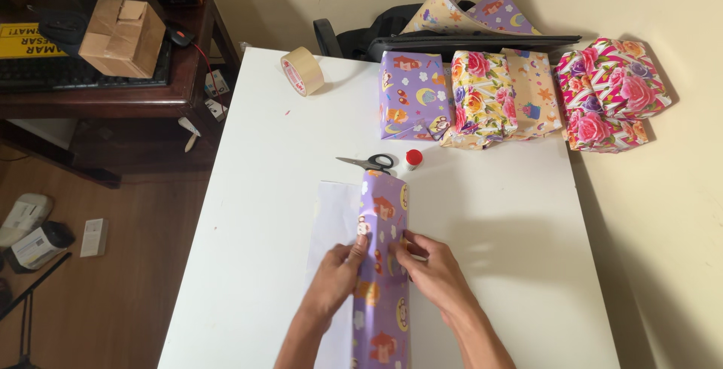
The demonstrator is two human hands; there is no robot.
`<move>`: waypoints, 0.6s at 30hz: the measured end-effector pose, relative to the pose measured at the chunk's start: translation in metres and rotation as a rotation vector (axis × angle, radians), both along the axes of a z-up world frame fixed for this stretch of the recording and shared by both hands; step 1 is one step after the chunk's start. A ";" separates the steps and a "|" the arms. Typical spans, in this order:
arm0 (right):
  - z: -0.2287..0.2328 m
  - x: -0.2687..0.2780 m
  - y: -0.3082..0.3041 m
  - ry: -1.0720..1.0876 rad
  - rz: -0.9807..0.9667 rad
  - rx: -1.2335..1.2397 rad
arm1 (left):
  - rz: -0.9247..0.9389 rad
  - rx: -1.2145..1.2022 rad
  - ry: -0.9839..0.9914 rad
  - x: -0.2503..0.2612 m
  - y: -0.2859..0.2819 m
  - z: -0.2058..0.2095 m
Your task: The person wraps a small rectangular box with purple patterned wrapping paper. They use scissors to cut the paper and clear tape to secure the folds, then fold the ends to complete the wrapping.
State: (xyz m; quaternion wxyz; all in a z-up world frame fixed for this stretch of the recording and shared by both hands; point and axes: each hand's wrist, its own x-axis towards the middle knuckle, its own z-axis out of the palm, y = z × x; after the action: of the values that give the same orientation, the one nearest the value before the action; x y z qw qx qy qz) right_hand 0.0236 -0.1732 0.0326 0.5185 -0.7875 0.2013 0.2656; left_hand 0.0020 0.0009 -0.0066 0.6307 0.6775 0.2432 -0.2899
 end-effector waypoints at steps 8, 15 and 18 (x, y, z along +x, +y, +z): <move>-0.008 -0.005 0.019 -0.117 0.093 -0.249 | 0.222 0.457 -0.264 0.004 0.019 -0.021; 0.005 -0.008 0.039 -0.040 0.053 -0.451 | 0.275 0.658 -0.309 0.000 0.012 -0.025; 0.007 -0.004 0.036 -0.045 0.045 -0.440 | 0.276 0.704 -0.224 -0.002 0.006 -0.018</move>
State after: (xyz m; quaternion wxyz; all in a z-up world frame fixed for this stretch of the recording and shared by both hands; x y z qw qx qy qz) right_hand 0.0192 -0.1373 0.0401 0.3323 -0.8917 0.2251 0.2093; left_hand 0.0002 0.0067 -0.0245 0.4155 0.8408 0.3462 -0.0254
